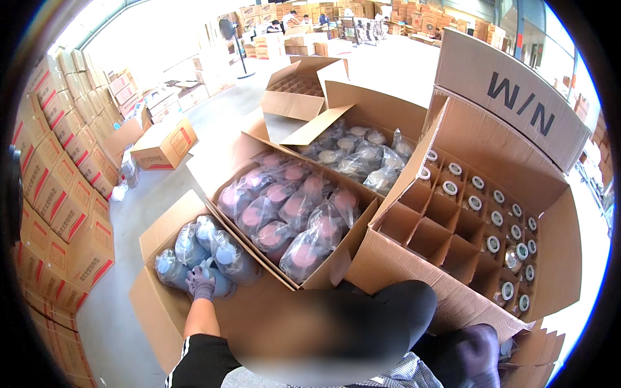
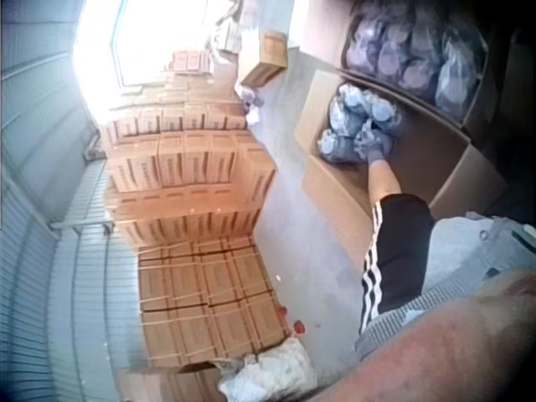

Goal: The person assembles vacuum flasks by inserting the glass inner liners into the outer plastic casings and securing the lids while working with parts from boxes.

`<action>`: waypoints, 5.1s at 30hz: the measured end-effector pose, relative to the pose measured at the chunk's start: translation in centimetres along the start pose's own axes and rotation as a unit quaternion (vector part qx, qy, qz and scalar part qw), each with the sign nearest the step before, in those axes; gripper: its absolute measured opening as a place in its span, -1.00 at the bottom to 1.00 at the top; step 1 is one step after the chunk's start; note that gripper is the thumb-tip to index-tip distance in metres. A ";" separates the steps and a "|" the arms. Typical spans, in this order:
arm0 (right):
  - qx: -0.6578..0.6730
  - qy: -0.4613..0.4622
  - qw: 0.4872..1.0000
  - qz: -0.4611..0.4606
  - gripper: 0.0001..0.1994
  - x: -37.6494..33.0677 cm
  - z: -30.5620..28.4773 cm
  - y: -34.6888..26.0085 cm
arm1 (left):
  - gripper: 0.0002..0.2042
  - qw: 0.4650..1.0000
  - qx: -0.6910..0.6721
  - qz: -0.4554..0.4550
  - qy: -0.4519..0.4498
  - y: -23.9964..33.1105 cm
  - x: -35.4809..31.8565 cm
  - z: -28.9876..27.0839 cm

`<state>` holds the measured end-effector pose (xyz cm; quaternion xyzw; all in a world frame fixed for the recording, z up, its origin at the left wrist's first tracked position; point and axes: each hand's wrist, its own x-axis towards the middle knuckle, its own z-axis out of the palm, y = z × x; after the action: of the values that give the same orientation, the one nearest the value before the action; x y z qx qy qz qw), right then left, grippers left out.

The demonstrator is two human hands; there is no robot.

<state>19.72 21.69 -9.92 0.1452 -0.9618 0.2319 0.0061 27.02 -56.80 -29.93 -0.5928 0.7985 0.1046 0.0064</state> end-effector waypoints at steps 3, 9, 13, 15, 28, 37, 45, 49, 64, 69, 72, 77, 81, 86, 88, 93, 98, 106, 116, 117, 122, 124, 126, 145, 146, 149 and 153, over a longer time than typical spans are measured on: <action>0.015 -0.311 0.945 -0.102 -0.57 -1.2 8.1 -2.2 | -0.32 0.999 0.000 -0.009 0.044 -1.6 -1.8 1.8; 0.077 -0.385 0.917 0.073 -0.55 -3.8 9.3 -1.7 | -0.16 0.999 0.026 -0.018 0.016 -4.9 -0.6 1.8; 0.069 -0.245 0.959 0.127 -0.56 -6.1 3.2 -1.5 | -0.09 0.996 0.012 -0.090 0.025 -4.5 -5.2 2.3; -0.035 -0.240 0.970 0.034 -0.57 -5.9 5.2 0.0 | -0.13 0.986 -0.093 -0.105 0.087 -6.5 -5.6 2.9; 0.252 0.093 0.905 -0.331 -0.10 3.9 -0.5 -10.4 | -0.42 0.768 -0.402 0.435 -0.243 2.1 -29.2 -18.2; 0.302 0.379 0.871 -0.076 -0.75 2.6 -8.6 -4.2 | -0.46 0.524 -0.217 0.522 -0.637 18.2 -47.8 -3.6; 0.369 0.305 0.878 -0.021 -0.86 2.4 -2.9 -1.5 | -0.18 0.475 -0.338 0.771 -0.255 32.7 -47.6 -12.1; 0.320 0.258 0.909 -0.069 -0.86 3.1 -6.6 -3.3 | -0.12 0.331 -0.459 0.608 -0.557 34.6 -50.9 -7.6; 0.480 0.164 0.854 -0.116 -0.42 5.7 -1.6 6.0 | -0.32 0.190 -0.310 0.847 -0.387 39.6 -52.0 -11.8; 0.578 0.173 0.797 0.018 -0.51 6.1 -4.7 2.7 | -0.22 0.113 -0.298 0.800 -0.509 40.5 -53.2 -15.0; 0.330 0.190 0.917 -0.117 -0.46 4.6 -7.6 0.5 | -0.07 0.197 -0.268 0.819 -0.469 44.2 -49.4 -10.1; 0.605 0.148 0.782 -0.042 -0.40 5.2 -2.6 4.3 | -0.03 0.216 -0.247 0.845 -0.423 41.6 -52.9 -13.7; 0.522 0.089 0.846 0.071 -0.46 7.4 -4.7 2.1 | -0.07 0.144 -0.217 0.892 -0.370 39.7 -54.3 -16.6; 0.654 0.128 0.738 0.109 -0.56 6.5 -6.4 2.1 | -0.02 0.163 -0.234 0.894 -0.347 44.6 -50.8 -16.3; 0.563 0.147 0.813 -0.013 -0.51 5.0 -5.1 3.0 | 0.04 0.263 -0.202 0.873 -0.359 45.1 -48.0 -10.4; 0.367 0.179 0.913 0.004 -0.32 4.5 -4.0 3.7 | 0.11 0.001 -0.398 0.724 -0.563 41.6 -51.7 -13.4; 0.453 0.199 0.866 -0.077 -0.38 4.2 -2.3 4.8 | 0.14 0.108 -0.302 0.728 -0.606 41.7 -50.6 -15.1; 0.313 0.191 0.907 -0.206 -0.10 4.2 -3.2 5.3 | 0.02 0.221 -0.298 0.818 -0.440 42.3 -50.1 -11.3; -0.189 0.291 0.907 -0.239 -0.07 15.6 -10.1 5.6 | -0.54 0.300 -0.495 0.296 -0.760 50.1 -52.6 -11.4; -0.175 0.272 0.920 -0.221 -0.15 15.9 -9.9 5.9 | -0.53 0.322 -0.502 0.315 -0.738 50.0 -53.7 -11.7; 0.294 0.262 0.917 0.057 -0.56 17.0 -7.1 7.2 | -0.54 0.387 -0.465 0.583 -0.543 49.9 -56.0 -9.0; 0.480 0.130 0.848 0.182 -0.56 16.7 -6.7 9.8 | -0.53 0.415 -0.454 0.569 -0.547 50.0 -55.6 -8.4; 0.233 0.336 0.912 -0.007 -0.48 15.1 -5.4 9.0 | -0.54 0.400 -0.485 0.525 -0.573 49.7 -55.2 -7.7; -0.104 0.177 0.961 0.187 -0.30 12.3 -7.7 21.1 | -0.41 0.750 0.086 0.650 -0.090 74.0 -40.6 1.4; -0.113 0.176 0.958 0.196 -0.30 12.1 -7.4 21.1 | -0.41 0.740 0.128 0.656 -0.077 74.6 -40.5 1.9; -0.147 0.169 0.948 0.225 -0.29 11.6 -7.2 19.8 | -0.39 0.736 0.204 0.642 -0.059 75.9 -41.3 2.5; -0.155 0.199 0.932 0.260 -0.29 10.6 -8.0 17.4 | -0.37 0.742 0.215 0.624 -0.119 76.1 -41.3 2.1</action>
<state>4.22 37.11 -9.65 -0.1615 -0.9691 0.0970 0.1591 -33.10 3.60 -14.32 0.0720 0.9840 -0.0193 0.1616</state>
